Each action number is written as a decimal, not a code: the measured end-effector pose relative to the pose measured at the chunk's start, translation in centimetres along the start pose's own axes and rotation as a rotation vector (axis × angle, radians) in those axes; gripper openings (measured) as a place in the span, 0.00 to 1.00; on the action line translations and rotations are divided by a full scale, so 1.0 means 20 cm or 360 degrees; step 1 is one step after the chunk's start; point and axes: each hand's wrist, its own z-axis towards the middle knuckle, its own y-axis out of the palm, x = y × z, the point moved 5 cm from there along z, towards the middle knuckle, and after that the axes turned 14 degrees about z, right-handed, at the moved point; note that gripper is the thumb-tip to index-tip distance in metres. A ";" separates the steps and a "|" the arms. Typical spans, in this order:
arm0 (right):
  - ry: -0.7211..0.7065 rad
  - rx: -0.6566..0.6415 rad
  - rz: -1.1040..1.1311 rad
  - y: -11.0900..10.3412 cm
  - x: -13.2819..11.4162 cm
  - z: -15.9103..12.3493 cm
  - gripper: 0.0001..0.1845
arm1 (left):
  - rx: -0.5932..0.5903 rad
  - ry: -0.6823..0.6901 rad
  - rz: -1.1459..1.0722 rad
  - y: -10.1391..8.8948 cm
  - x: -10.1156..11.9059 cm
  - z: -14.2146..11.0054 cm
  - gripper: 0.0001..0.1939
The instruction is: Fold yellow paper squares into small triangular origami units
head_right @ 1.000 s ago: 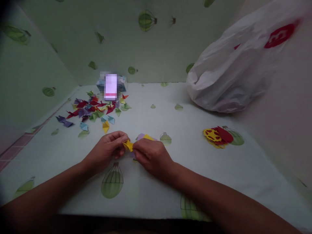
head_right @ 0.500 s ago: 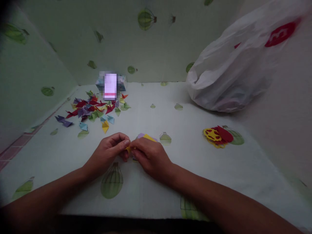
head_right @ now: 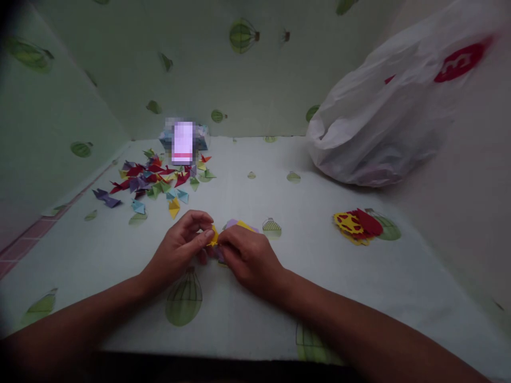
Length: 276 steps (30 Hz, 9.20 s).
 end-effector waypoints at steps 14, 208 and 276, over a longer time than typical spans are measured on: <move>0.0069 0.0146 -0.0028 -0.02 0.00 0.00 0.06 | -0.0374 -0.0109 -0.0404 0.05 -0.06 0.00 0.11; 0.0472 0.0225 0.0077 -0.04 0.11 -0.01 0.06 | 0.0827 0.0307 0.1065 -0.29 -0.08 0.20 0.03; 0.0510 -0.0878 -0.0622 -0.13 0.13 0.08 0.23 | -0.0405 0.0850 0.1658 0.09 -0.04 0.13 0.22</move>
